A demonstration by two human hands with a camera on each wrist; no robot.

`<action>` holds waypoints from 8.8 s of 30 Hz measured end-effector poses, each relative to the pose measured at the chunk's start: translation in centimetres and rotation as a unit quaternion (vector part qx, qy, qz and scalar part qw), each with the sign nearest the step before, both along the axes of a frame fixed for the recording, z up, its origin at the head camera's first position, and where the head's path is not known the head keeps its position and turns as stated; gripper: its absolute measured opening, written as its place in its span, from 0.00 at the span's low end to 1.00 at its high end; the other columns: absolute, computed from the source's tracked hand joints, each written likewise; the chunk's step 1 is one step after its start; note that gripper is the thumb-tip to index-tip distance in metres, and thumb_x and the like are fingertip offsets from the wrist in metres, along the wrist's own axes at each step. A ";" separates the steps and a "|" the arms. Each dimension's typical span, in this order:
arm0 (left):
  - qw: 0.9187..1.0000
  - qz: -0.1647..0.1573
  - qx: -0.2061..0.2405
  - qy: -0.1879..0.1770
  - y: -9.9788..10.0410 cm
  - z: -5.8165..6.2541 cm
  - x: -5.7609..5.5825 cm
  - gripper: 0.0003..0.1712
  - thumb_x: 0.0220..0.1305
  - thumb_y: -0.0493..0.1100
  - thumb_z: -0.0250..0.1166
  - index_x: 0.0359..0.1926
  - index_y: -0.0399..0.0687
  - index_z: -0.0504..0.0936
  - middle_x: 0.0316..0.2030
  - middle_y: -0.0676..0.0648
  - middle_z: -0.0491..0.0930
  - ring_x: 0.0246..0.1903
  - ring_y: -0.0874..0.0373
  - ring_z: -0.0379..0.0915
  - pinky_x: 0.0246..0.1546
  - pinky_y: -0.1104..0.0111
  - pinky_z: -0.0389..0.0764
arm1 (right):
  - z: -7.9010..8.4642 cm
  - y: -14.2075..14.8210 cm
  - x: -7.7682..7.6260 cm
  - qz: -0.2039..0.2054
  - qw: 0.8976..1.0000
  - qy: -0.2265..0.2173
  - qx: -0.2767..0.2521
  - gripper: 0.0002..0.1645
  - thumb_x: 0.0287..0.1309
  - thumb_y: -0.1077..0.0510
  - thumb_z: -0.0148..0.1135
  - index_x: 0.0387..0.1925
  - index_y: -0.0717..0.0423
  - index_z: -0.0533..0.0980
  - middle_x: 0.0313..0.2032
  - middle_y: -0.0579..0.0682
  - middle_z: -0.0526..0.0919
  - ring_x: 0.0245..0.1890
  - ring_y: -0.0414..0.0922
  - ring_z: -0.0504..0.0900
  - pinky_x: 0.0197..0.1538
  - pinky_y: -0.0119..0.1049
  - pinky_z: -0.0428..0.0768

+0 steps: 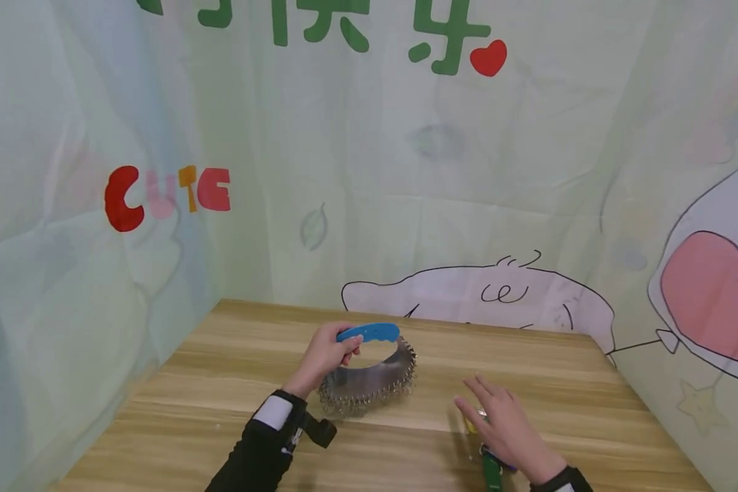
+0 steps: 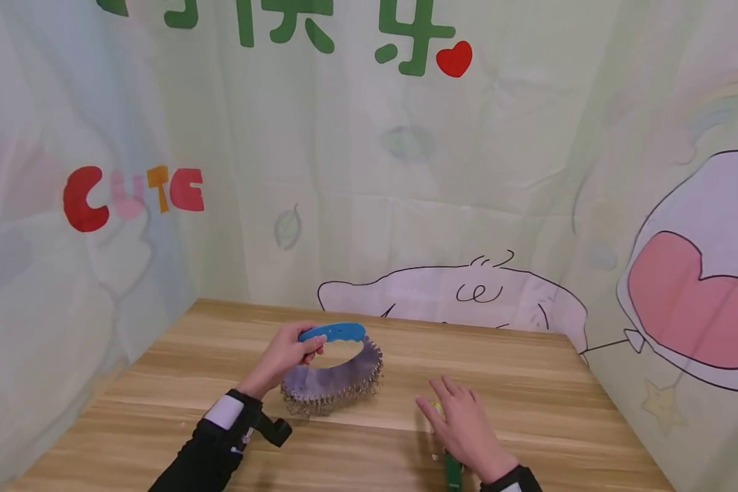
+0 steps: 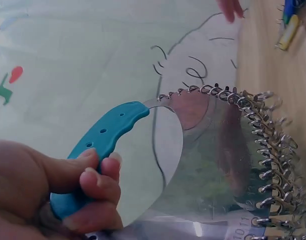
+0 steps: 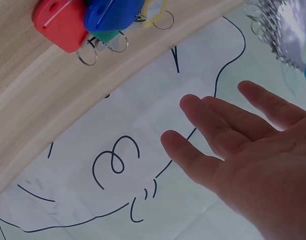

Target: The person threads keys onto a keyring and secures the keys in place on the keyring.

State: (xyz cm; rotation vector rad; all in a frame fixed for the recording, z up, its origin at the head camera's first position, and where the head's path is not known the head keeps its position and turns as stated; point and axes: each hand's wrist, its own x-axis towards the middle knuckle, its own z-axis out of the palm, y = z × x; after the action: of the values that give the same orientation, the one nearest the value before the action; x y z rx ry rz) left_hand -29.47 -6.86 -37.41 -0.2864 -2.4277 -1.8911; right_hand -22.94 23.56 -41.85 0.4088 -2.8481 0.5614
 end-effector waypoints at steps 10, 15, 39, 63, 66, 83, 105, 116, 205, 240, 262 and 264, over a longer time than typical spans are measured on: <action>0.993 -0.087 -0.014 0.081 0.0 4.9 -0.5 0.09 0.70 0.36 0.55 0.32 0.34 0.73 0.24 0.46 0.74 0.19 0.60 0.61 0.21 0.73 0.64 | 1.1 0.1 -1.0 0.007 0.998 -0.039 -0.044 0.36 0.69 0.38 0.46 0.63 0.62 0.69 0.63 0.65 0.71 0.63 0.63 0.71 0.64 0.59 0.67; 0.990 -0.107 -0.018 0.088 0.1 6.1 -0.3 0.08 0.69 0.36 0.55 0.33 0.35 0.75 0.24 0.46 0.74 0.18 0.60 0.61 0.22 0.72 0.64 | 1.8 0.1 -1.7 0.010 0.993 -0.065 -0.101 0.38 0.67 0.36 0.47 0.66 0.59 0.66 0.62 0.63 0.73 0.62 0.60 0.73 0.61 0.57 0.71; 0.984 -0.164 -0.041 0.062 0.5 8.5 0.5 0.08 0.69 0.37 0.56 0.39 0.35 0.78 0.24 0.48 0.74 0.20 0.59 0.62 0.23 0.72 0.65 | 6.7 -3.8 -7.4 0.254 0.797 -0.260 -0.482 0.35 0.75 0.40 0.27 0.48 0.56 0.77 0.46 0.44 0.82 0.52 0.39 0.78 0.59 0.39 0.72; 0.985 -0.158 -0.041 0.053 0.6 9.0 0.9 0.07 0.69 0.36 0.56 0.39 0.35 0.78 0.23 0.49 0.74 0.19 0.60 0.61 0.21 0.73 0.65 | 6.3 -0.7 -6.8 0.205 0.807 -0.239 -0.500 0.15 0.70 0.58 0.49 0.49 0.44 0.80 0.44 0.39 0.84 0.46 0.36 0.80 0.53 0.35 0.78; 0.985 -0.158 -0.041 0.052 0.6 9.0 0.9 0.07 0.69 0.36 0.56 0.38 0.35 0.78 0.23 0.49 0.74 0.19 0.60 0.62 0.21 0.73 0.65 | 6.3 -0.6 -6.7 0.205 0.809 -0.237 -0.497 0.15 0.70 0.58 0.49 0.51 0.45 0.80 0.45 0.39 0.84 0.45 0.36 0.81 0.53 0.35 0.78; 0.984 -0.168 -0.033 0.052 1.0 9.0 1.3 0.09 0.70 0.38 0.56 0.40 0.34 0.78 0.23 0.49 0.74 0.18 0.59 0.61 0.20 0.72 0.63 | 6.4 0.0 -6.4 0.257 0.771 -0.246 -0.528 0.19 0.73 0.60 0.42 0.46 0.45 0.81 0.42 0.40 0.85 0.43 0.36 0.82 0.49 0.33 0.78; 0.985 -0.164 -0.017 0.051 1.3 9.2 1.4 0.07 0.69 0.37 0.56 0.38 0.35 0.77 0.24 0.48 0.74 0.18 0.60 0.61 0.20 0.73 0.64 | 6.2 -0.2 -5.8 0.222 0.829 -0.277 -0.433 0.23 0.65 0.62 0.55 0.61 0.53 0.67 0.46 0.40 0.83 0.50 0.37 0.79 0.67 0.47 0.63; 0.986 -0.158 -0.007 0.046 1.4 9.2 1.5 0.08 0.69 0.37 0.56 0.40 0.33 0.77 0.24 0.49 0.75 0.18 0.60 0.62 0.20 0.73 0.64 | 5.6 -0.7 -5.5 0.217 0.868 -0.270 -0.357 0.29 0.61 0.56 0.62 0.62 0.59 0.68 0.44 0.45 0.85 0.44 0.42 0.83 0.54 0.39 0.76; 0.979 -0.186 0.008 0.079 0.7 10.8 2.3 0.09 0.70 0.37 0.54 0.37 0.34 0.76 0.23 0.49 0.75 0.17 0.61 0.62 0.20 0.73 0.65 | 2.3 -2.3 -5.2 0.356 0.710 -0.382 -0.473 0.22 0.68 0.68 0.45 0.59 0.52 0.73 0.56 0.49 0.81 0.58 0.46 0.79 0.61 0.44 0.75; 0.979 -0.194 -0.008 0.059 0.2 10.0 2.5 0.07 0.70 0.37 0.55 0.38 0.36 0.77 0.24 0.49 0.76 0.18 0.60 0.62 0.20 0.73 0.65 | 6.3 -1.0 -6.0 0.389 0.650 -0.328 -0.564 0.28 0.74 0.63 0.26 0.55 0.52 0.75 0.47 0.43 0.82 0.46 0.38 0.78 0.52 0.32 0.74; 0.978 -0.197 -0.014 0.060 0.4 10.0 2.5 0.07 0.70 0.36 0.55 0.38 0.36 0.77 0.25 0.49 0.76 0.18 0.60 0.61 0.21 0.72 0.65 | 7.6 0.3 -6.0 0.299 0.657 -0.291 -0.628 0.25 0.72 0.69 0.35 0.47 0.50 0.79 0.43 0.44 0.83 0.46 0.39 0.79 0.51 0.31 0.76; 0.979 -0.196 -0.015 0.059 0.3 10.0 2.6 0.07 0.70 0.36 0.55 0.39 0.35 0.77 0.25 0.50 0.76 0.18 0.60 0.61 0.21 0.72 0.65 | 7.6 0.2 -5.9 0.298 0.659 -0.296 -0.624 0.24 0.72 0.68 0.35 0.49 0.50 0.79 0.43 0.44 0.82 0.45 0.39 0.79 0.50 0.31 0.76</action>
State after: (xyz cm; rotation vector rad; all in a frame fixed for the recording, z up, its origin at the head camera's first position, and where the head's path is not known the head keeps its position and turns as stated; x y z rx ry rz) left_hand -26.90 -6.52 -27.45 -0.9127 -2.4595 -1.9027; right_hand -28.88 23.78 -34.22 0.9231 -1.8182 2.8680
